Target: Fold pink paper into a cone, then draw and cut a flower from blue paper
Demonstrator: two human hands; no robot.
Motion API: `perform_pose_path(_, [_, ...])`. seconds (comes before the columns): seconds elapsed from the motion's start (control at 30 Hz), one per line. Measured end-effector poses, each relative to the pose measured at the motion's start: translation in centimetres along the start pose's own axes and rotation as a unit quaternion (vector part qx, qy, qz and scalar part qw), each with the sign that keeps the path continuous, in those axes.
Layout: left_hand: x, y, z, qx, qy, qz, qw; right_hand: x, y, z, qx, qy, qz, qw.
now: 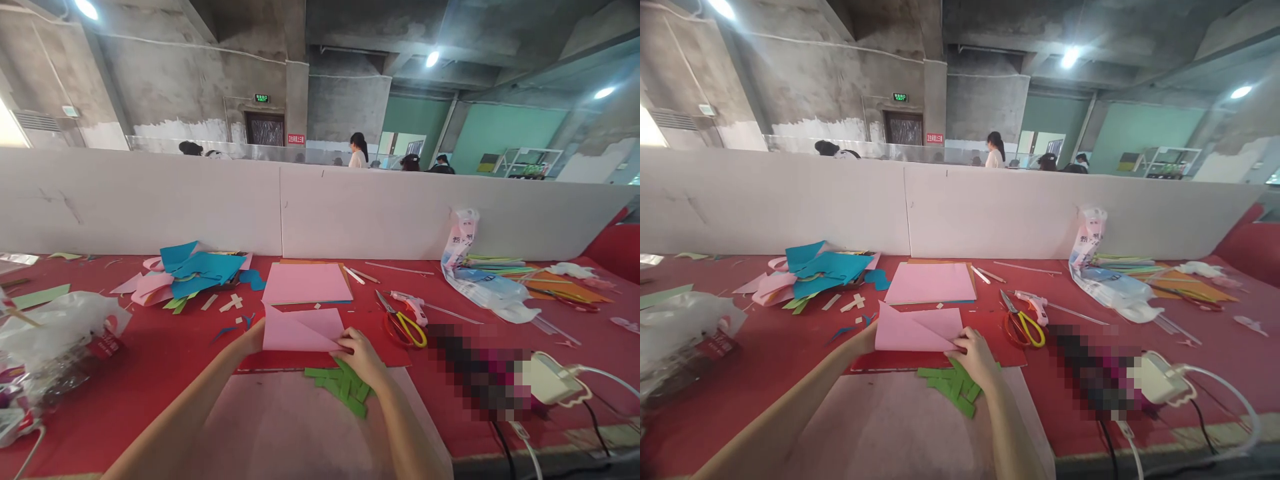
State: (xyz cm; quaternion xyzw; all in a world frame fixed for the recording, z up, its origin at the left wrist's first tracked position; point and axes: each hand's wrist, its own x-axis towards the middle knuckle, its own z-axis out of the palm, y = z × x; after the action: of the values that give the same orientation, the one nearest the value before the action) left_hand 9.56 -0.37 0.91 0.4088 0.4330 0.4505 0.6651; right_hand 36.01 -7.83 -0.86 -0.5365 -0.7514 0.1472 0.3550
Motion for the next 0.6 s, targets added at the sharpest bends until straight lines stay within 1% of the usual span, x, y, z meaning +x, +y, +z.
perform_pose_path(0.07, [0.0,0.4,-0.4,0.011,-0.054,-0.022,0.998,0.0,-0.2,-0.1,0.002,-0.004,0.008,1.000])
perform_pose_path(0.17, [0.4,0.4,-0.6,0.033,-0.139,-0.020,0.990,-0.1,-0.2,-0.2,0.005,-0.009,0.019,1.000])
perform_pose_path(0.23, [0.8,0.1,-0.5,0.043,-0.168,-0.010,0.985,-0.1,-0.2,-0.1,0.006,-0.010,0.018,1.000])
perform_pose_path(0.37, [1.0,-0.3,-0.1,0.054,-0.185,-0.007,0.981,-0.1,-0.3,-0.2,0.021,-0.009,0.018,1.000])
perform_pose_path(0.47, [0.7,0.0,0.1,0.061,-0.188,-0.002,0.980,-0.1,-0.3,-0.6,0.074,-0.011,0.023,0.997])
perform_pose_path(0.53, [0.4,0.2,0.2,0.065,-0.186,0.005,0.980,-0.1,-0.2,-0.9,0.123,-0.001,0.045,0.991])
perform_pose_path(0.6, [0.2,0.4,0.4,0.074,-0.181,0.024,0.980,0.0,0.2,-1.1,0.160,0.023,0.087,0.983])
